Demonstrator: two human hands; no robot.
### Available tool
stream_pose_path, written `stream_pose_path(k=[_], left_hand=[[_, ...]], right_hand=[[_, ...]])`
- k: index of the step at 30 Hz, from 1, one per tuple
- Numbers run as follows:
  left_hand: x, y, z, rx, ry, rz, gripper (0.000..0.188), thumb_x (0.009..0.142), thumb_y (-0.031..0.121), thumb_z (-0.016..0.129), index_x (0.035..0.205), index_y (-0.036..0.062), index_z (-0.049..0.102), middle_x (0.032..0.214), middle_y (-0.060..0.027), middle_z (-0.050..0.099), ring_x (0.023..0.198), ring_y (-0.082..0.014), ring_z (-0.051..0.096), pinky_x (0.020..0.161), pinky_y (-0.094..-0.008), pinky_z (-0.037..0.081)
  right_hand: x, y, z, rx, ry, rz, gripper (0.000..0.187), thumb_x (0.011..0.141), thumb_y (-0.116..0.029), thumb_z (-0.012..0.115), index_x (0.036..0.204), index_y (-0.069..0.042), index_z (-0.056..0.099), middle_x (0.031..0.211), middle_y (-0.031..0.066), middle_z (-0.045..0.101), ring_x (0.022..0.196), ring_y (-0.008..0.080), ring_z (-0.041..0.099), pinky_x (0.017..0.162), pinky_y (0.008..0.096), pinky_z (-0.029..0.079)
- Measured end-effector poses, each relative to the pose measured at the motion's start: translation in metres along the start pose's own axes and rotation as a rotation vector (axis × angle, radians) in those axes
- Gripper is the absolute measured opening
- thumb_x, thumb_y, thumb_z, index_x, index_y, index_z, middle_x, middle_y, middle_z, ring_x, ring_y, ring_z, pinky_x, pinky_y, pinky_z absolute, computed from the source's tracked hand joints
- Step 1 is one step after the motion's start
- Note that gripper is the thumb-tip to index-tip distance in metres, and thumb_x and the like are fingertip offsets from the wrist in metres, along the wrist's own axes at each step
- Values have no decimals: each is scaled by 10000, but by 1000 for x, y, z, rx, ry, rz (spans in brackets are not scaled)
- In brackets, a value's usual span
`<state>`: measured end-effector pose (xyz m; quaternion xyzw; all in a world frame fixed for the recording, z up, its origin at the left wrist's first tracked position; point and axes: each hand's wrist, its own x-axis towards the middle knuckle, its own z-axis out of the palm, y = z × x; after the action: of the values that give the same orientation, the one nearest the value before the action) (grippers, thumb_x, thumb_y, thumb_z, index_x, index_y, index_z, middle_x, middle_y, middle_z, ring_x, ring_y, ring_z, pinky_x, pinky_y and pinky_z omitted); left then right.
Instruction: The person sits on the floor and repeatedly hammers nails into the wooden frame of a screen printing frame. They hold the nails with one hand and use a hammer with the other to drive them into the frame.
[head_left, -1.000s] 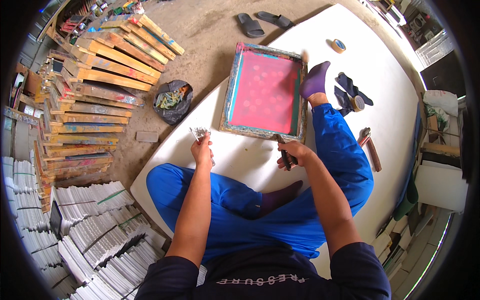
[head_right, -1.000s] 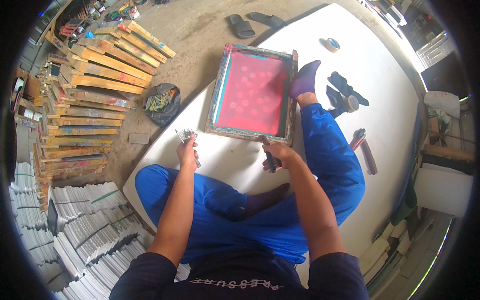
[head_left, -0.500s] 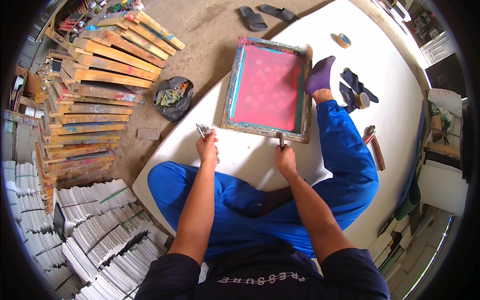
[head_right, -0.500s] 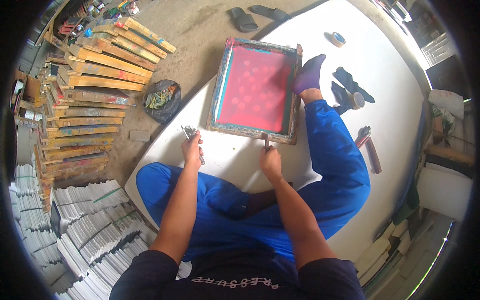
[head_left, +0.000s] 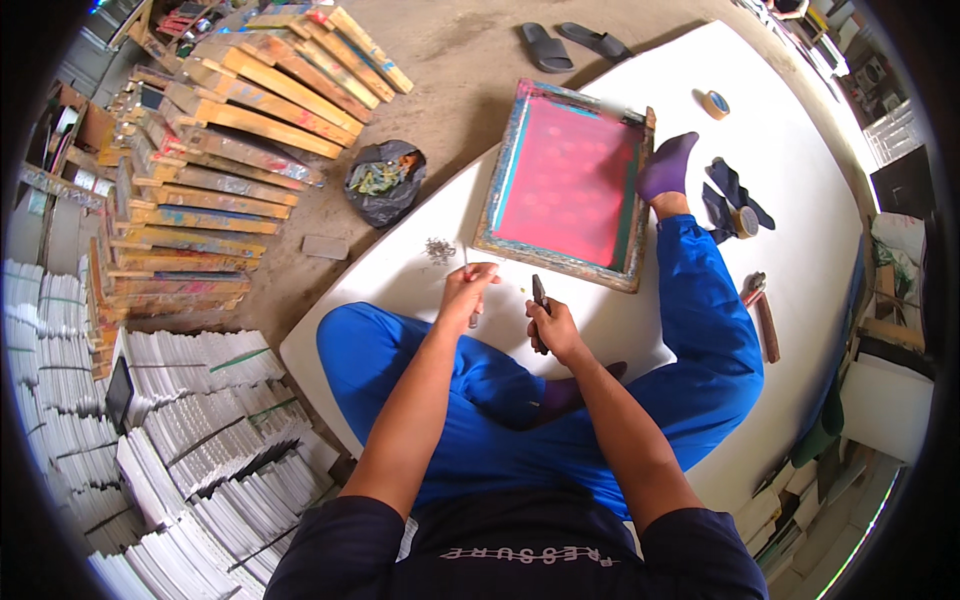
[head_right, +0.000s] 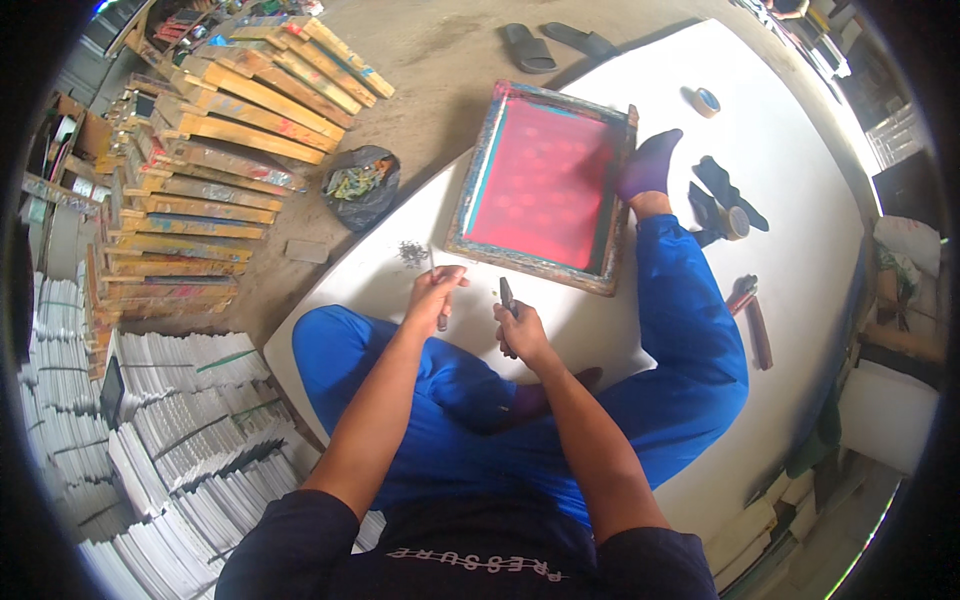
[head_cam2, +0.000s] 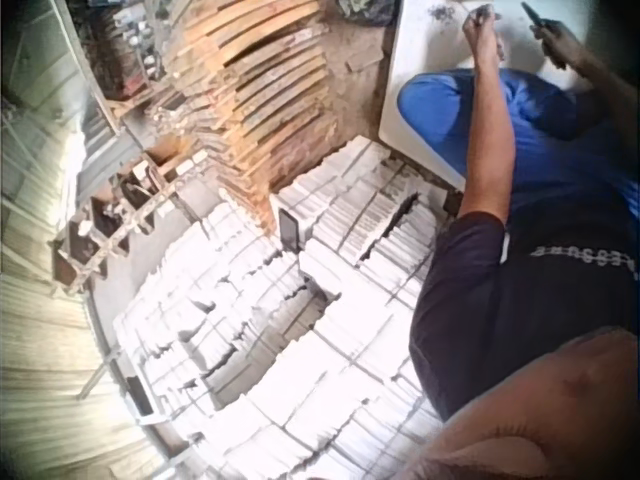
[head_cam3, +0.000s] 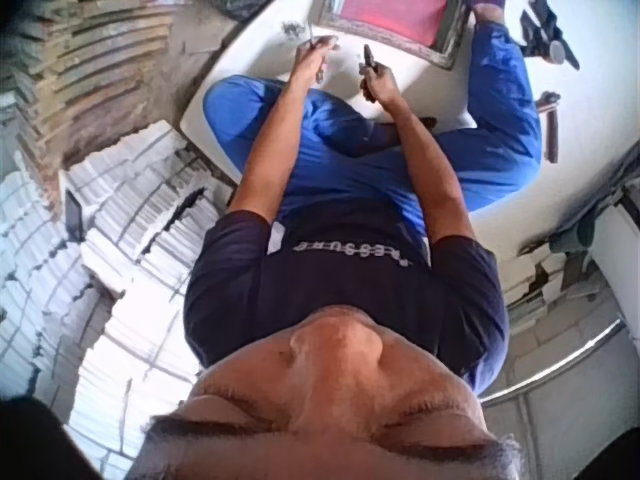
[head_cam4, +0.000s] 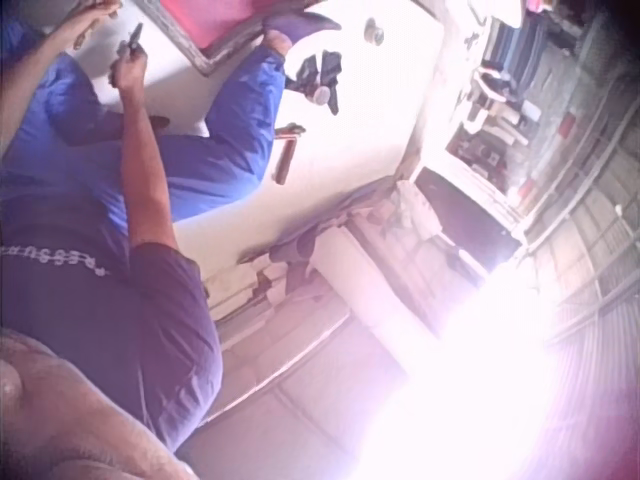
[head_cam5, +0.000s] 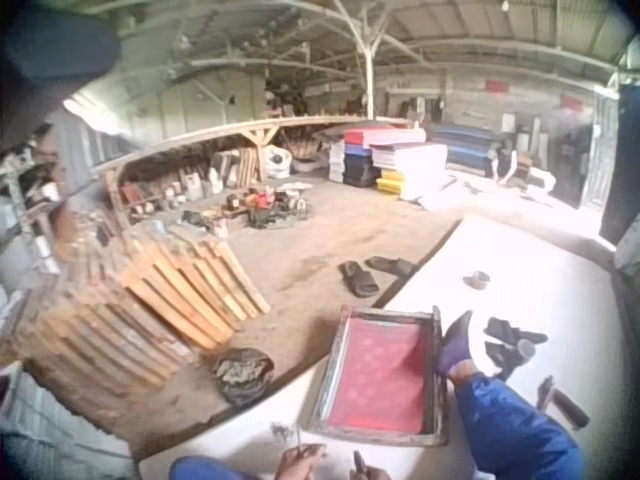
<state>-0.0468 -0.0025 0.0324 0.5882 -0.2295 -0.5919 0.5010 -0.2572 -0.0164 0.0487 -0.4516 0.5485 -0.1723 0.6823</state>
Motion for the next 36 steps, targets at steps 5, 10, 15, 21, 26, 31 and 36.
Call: stream_pose_path(k=[5, 10, 15, 21, 26, 31, 36], left_hand=[[-12, 7, 4, -13, -85, 3, 332, 929, 280, 706, 1091, -7, 668, 928, -83, 709, 447, -39, 427, 415, -208, 348], [-13, 7, 5, 96, -21, 26, 308, 930, 288, 702, 1026, -2, 663, 779, -28, 644, 457, -44, 423, 419, -223, 345], [-5, -6, 2, 120, -43, 31, 208, 964, 231, 659, 1004, 27, 656, 870, -64, 691, 471, -38, 425, 410, -215, 348], [3, -7, -3, 17, 121, 46, 269, 954, 283, 675, 1015, 30, 607, 841, -52, 639, 441, -62, 443, 395, -233, 368], [24, -11, -30, -84, 551, -16, 293, 918, 294, 727, 989, 43, 594, 825, -54, 616, 438, -92, 447, 389, -269, 377], [30, -1, -26, -172, 666, -70, 350, 940, 391, 692, 983, 59, 590, 821, -40, 579, 462, -102, 445, 408, -279, 381], [32, -4, -19, -121, 612, -52, 386, 940, 421, 683, 980, 47, 593, 805, -36, 570, 461, -99, 445, 407, -278, 380]], right_hand=[[-6, -14, 29, -24, -130, 64, 314, 991, -301, 586, 961, 11, 569, 661, 101, 601, 461, 174, 568, 430, 326, 474], [-6, -13, 31, 0, -176, 74, 338, 959, -296, 600, 1005, 38, 608, 677, 106, 618, 490, 185, 610, 421, 319, 472], [-6, -17, 20, 94, -329, 127, 384, 936, -158, 596, 1268, 26, 544, 844, 141, 672, 643, 214, 679, 540, 340, 553], [-5, -16, 9, 163, -359, 266, 541, 971, -217, 592, 1445, -24, 415, 1109, 199, 643, 892, 280, 701, 682, 418, 599], [-6, -21, -31, 144, -228, 252, 442, 986, -291, 590, 1276, 24, 481, 992, 167, 626, 763, 260, 689, 593, 402, 589], [-7, -28, -85, 82, -87, 277, 423, 982, -322, 592, 1209, 27, 521, 952, 149, 623, 745, 249, 680, 561, 409, 554], [-4, -35, -116, 72, -51, 364, 429, 989, -337, 586, 1269, -25, 494, 1004, 169, 643, 835, 276, 697, 639, 458, 568]])
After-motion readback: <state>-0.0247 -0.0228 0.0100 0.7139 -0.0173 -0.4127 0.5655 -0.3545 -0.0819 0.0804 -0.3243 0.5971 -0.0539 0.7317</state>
